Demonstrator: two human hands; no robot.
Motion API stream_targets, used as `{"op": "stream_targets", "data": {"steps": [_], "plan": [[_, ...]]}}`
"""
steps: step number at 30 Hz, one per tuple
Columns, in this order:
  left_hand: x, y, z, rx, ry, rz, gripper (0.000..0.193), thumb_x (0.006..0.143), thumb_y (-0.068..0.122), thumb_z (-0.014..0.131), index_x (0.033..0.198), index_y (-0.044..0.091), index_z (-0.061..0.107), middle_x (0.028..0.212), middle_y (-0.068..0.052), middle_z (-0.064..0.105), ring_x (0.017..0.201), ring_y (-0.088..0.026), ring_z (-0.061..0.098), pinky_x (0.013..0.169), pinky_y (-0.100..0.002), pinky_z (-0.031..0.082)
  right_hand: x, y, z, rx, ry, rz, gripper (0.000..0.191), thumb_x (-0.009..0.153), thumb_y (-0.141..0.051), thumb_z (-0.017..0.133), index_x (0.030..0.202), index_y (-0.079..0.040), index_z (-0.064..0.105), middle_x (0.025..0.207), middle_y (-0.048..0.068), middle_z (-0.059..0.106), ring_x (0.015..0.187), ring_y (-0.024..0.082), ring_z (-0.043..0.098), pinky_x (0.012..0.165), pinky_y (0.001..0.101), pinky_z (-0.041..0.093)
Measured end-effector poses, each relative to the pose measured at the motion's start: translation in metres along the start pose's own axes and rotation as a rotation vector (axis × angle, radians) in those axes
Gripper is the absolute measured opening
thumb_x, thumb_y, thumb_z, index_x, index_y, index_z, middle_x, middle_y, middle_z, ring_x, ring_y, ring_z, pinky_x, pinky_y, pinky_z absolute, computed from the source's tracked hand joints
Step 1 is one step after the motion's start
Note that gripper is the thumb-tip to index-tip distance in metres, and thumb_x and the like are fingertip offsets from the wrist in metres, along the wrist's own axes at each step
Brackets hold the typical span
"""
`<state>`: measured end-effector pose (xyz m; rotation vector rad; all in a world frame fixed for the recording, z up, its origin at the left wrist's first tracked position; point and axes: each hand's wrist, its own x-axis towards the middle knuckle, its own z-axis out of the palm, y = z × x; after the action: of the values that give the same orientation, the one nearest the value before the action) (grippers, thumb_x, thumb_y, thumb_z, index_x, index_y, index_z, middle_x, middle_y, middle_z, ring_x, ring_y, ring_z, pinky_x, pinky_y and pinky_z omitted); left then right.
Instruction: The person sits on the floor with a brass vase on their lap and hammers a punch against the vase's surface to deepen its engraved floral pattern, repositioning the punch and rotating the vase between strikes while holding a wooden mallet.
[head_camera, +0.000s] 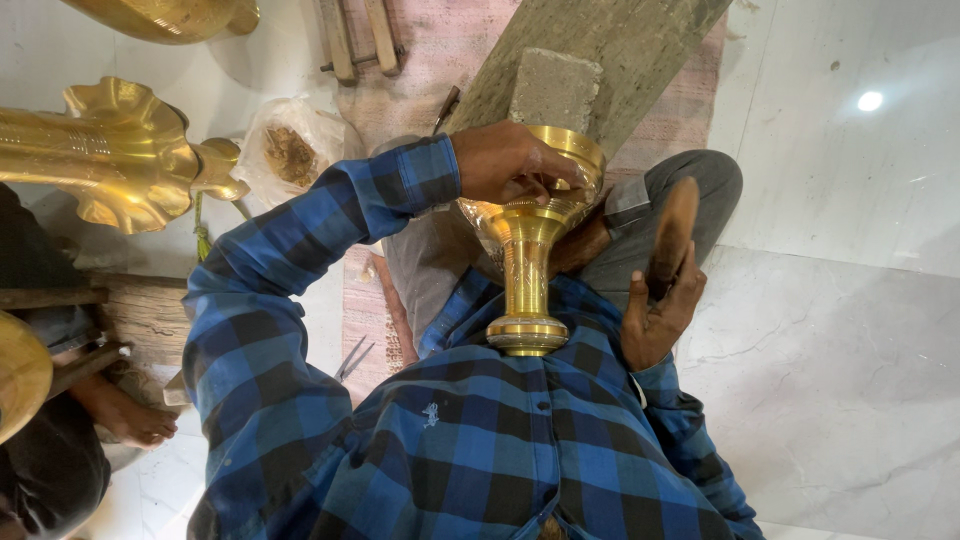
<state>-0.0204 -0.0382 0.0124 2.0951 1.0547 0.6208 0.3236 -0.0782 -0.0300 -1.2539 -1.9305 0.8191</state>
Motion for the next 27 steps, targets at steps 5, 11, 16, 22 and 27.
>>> {"op": "stream_targets", "data": {"steps": [5,11,16,22,27], "plan": [[0.001,0.0,0.001,-0.039,-0.044,-0.046,0.049,0.086,0.003,0.077,0.134,0.012,0.066,0.113,-0.012,0.077,0.095,-0.025,0.078,0.082,-0.04,0.063,0.001,0.015,0.007,-0.186,-0.029,-0.096,0.064,0.105,-0.001,0.065,0.163,-0.01,0.038,0.137,0.023,0.047,0.13,0.036,0.054,0.107,0.0434,0.052],[0.004,0.0,0.003,0.062,-0.039,-0.044,0.051,0.084,0.003,0.079,0.133,0.009,0.065,0.112,-0.013,0.076,0.093,-0.028,0.077,0.081,-0.042,0.062,0.002,0.014,0.006,-0.141,-0.037,-0.108,0.065,0.103,0.001,0.063,0.162,-0.013,0.04,0.144,0.02,0.045,0.138,0.036,0.044,0.12,0.0473,0.038],[0.004,0.001,0.0,0.033,-0.048,-0.07,0.051,0.083,0.001,0.077,0.133,0.01,0.066,0.112,-0.013,0.077,0.094,-0.027,0.077,0.083,-0.041,0.062,0.007,0.011,-0.002,0.013,0.006,-0.057,0.058,0.105,0.0,0.063,0.158,-0.01,0.041,0.142,0.02,0.045,0.137,0.034,0.047,0.118,0.0426,0.042],[0.003,0.001,0.001,0.005,-0.006,0.004,0.054,0.079,0.0,0.079,0.131,0.01,0.067,0.115,-0.015,0.076,0.095,-0.028,0.076,0.082,-0.041,0.062,0.008,0.01,0.002,0.02,-0.013,-0.006,0.063,0.105,0.002,0.062,0.162,-0.012,0.04,0.144,0.022,0.043,0.139,0.034,0.047,0.117,0.0432,0.044],[0.003,0.0,0.003,0.036,-0.068,-0.076,0.052,0.083,0.003,0.078,0.134,0.013,0.067,0.112,-0.014,0.076,0.093,-0.027,0.077,0.081,-0.041,0.062,0.005,0.007,0.001,-0.372,-0.115,-0.153,0.068,0.096,0.007,0.065,0.159,-0.012,0.046,0.138,0.018,0.049,0.129,0.036,0.051,0.111,0.0487,0.049]]}}
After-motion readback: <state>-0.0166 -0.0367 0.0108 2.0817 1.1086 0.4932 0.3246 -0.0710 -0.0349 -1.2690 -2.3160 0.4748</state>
